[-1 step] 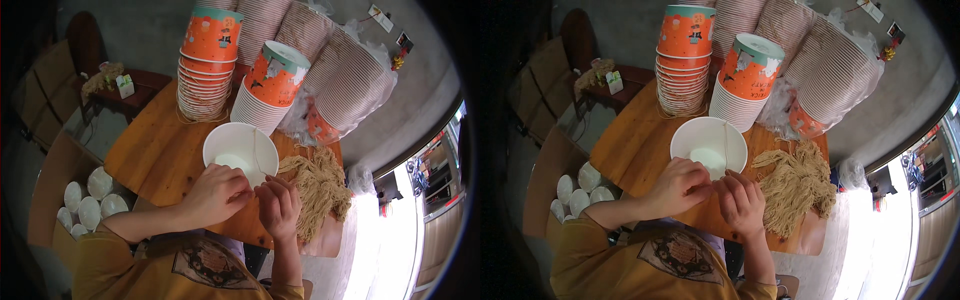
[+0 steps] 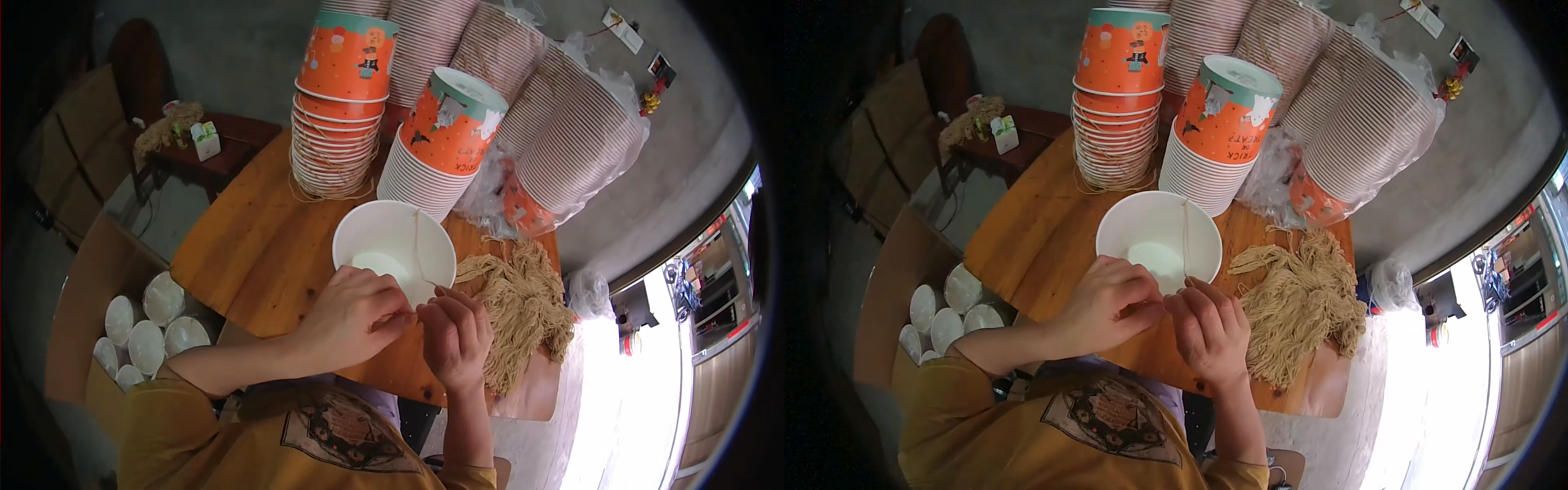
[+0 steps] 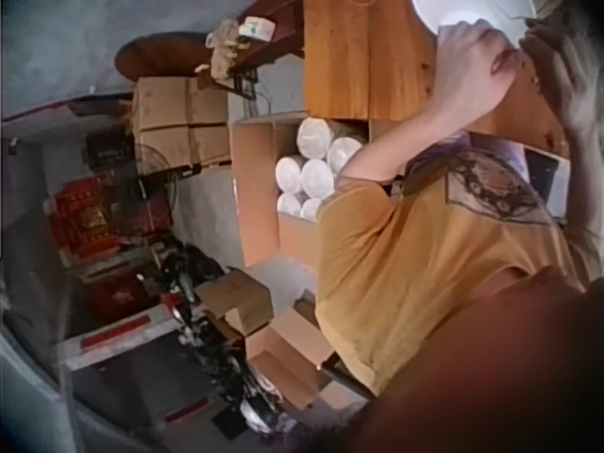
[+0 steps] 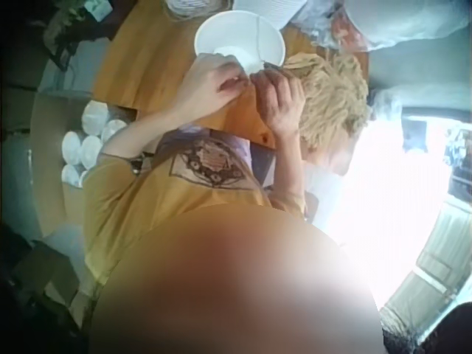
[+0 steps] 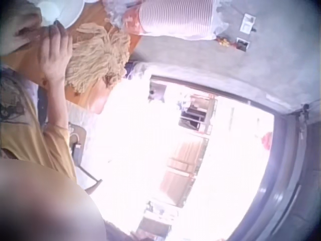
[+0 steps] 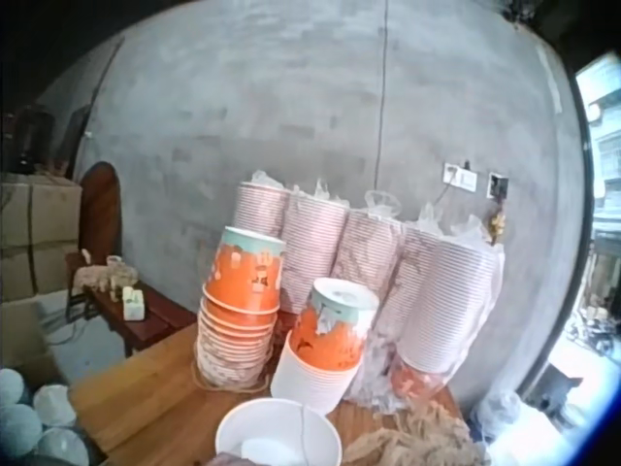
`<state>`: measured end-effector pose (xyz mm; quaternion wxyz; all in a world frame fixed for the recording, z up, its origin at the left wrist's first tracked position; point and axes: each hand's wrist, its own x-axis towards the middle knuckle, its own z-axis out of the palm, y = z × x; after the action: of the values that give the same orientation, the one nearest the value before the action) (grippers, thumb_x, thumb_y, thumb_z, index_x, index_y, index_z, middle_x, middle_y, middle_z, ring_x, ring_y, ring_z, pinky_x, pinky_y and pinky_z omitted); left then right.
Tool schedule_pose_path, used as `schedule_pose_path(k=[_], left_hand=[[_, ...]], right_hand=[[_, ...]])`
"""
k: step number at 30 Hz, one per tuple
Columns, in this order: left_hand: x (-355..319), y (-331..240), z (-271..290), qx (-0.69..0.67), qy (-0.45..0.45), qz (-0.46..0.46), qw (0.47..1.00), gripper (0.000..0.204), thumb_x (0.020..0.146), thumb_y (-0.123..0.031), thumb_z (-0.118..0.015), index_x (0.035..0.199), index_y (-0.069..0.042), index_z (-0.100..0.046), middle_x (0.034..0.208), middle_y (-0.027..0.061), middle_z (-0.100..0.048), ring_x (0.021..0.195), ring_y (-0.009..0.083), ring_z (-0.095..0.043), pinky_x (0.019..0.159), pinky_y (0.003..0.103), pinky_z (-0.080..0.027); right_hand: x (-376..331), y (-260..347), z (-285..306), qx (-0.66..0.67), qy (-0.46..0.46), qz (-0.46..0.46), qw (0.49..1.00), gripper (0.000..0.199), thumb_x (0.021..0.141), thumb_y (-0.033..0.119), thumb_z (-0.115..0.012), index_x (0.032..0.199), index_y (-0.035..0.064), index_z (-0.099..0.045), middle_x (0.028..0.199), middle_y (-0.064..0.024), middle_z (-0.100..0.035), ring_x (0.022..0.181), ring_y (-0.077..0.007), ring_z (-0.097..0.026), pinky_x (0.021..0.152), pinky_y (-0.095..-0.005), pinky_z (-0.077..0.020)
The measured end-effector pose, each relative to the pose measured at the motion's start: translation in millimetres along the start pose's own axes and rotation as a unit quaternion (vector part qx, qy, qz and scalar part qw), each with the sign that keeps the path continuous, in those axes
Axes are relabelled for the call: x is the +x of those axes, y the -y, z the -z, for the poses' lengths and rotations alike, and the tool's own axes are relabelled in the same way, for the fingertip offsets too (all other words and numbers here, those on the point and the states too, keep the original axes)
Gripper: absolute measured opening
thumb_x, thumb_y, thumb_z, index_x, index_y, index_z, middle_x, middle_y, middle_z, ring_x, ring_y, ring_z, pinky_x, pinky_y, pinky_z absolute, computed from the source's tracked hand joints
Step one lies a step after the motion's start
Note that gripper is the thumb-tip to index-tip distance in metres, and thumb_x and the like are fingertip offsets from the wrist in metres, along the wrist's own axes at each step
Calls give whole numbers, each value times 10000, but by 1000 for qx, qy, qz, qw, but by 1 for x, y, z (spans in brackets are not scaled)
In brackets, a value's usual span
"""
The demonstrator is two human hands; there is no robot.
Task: Attaching a carry string handle to a printed paper food bowl.
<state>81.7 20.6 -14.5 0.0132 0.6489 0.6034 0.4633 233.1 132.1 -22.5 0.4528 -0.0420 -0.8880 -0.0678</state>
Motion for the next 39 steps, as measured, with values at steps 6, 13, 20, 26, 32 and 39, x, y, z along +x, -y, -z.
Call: schedule_pose_path(k=[6,13,20,26,32,39], left_hand=[[-7,-1,10,-1,29,9,1000,68,803,-135,-669,814,-76,-636,762,36,-615,760,213,-600,850,357,-395],[-6,-4,8,6,-22,-27,999,109,748,-78,-699,788,-88,-598,722,18,-562,720,204,-584,879,358,-396],[-15,15,5,8,31,-16,999,121,734,-86,-686,774,-110,-575,734,14,-557,776,215,-563,913,378,-360],[-11,14,14,2,23,-62,998,131,726,-60,-638,769,-103,-522,675,0,-478,698,205,-508,913,377,-319],[-16,27,15,-20,18,-60,998,256,700,-35,-630,933,-104,-548,744,22,-513,748,206,-526,912,371,-310],[-13,41,52,4,48,-134,990,187,714,2,-584,873,-90,-617,790,20,-542,795,202,-534,898,371,-329]], right_hand=[[7,7,-1,-10,-8,35,999,236,730,-6,-677,935,96,-620,924,-31,-599,900,-233,-645,705,-326,-524],[9,11,0,-21,-41,19,999,203,756,46,-650,957,74,-649,962,-50,-582,944,-235,-627,729,-337,-527],[17,0,3,-25,-108,-93,989,184,761,-39,-649,913,55,-607,903,-86,-608,827,-282,-639,660,-368,-521],[28,-24,-12,126,-42,-226,965,71,853,1,-582,918,26,-584,873,-128,-600,796,-307,-577,722,-379,-468],[27,-34,-19,277,80,-318,903,67,870,54,-609,908,-1,-606,866,-118,-606,826,-277,-582,760,-341,-461],[33,-33,-7,356,240,-286,857,119,818,96,-697,920,39,-679,848,-72,-590,844,-240,-571,755,-330,-453]])
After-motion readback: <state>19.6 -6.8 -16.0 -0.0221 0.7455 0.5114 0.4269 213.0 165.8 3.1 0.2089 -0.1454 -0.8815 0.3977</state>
